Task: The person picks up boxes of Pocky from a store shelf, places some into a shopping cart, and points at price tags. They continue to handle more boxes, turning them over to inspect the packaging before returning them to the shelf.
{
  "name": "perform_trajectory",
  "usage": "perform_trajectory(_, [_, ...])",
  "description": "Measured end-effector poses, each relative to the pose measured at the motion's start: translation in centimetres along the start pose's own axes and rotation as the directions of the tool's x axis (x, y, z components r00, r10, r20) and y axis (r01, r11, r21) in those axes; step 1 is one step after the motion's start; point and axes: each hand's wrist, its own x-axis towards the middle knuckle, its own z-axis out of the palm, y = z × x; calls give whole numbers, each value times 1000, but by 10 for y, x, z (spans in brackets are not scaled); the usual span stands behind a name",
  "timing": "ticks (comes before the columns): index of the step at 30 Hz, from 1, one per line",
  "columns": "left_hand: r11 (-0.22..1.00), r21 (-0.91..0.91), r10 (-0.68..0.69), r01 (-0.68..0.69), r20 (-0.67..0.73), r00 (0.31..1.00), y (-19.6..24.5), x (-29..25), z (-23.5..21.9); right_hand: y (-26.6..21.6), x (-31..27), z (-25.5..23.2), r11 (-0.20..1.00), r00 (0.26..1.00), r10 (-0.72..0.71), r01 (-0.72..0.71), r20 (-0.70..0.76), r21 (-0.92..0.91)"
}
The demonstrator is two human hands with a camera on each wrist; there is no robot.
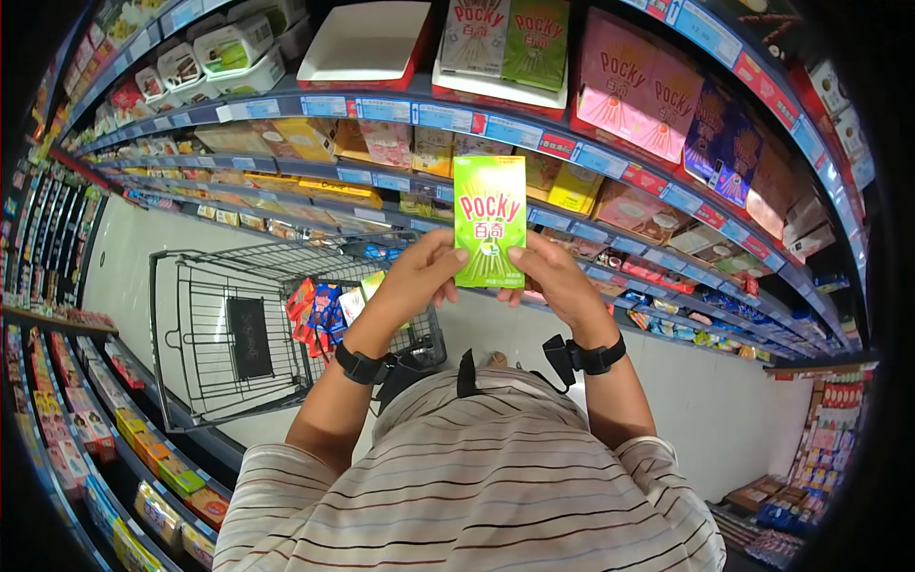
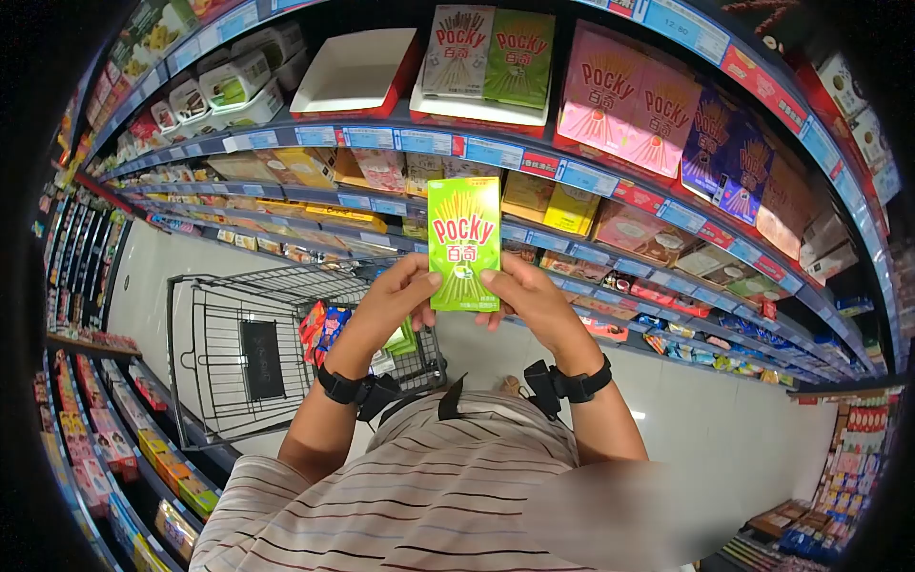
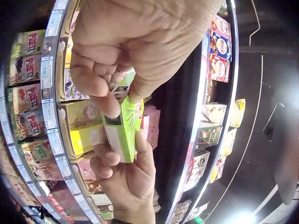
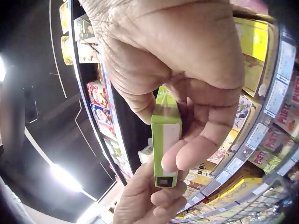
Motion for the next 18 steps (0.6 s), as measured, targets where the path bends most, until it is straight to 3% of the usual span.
perform_trajectory(7, [999, 42, 5, -5, 14, 1000, 8, 5, -18, -2, 9, 8, 999, 1000, -21, 21, -1, -32])
perform_trajectory(11, [999, 45, 20, -15, -96, 995, 17, 3, -26, -3, 11, 5, 995, 999, -20, 23, 26, -97])
perform_trajectory(18, [960, 189, 248, -205, -240, 938, 87, 27, -53, -15, 14, -8, 990, 993, -116, 115, -6, -77])
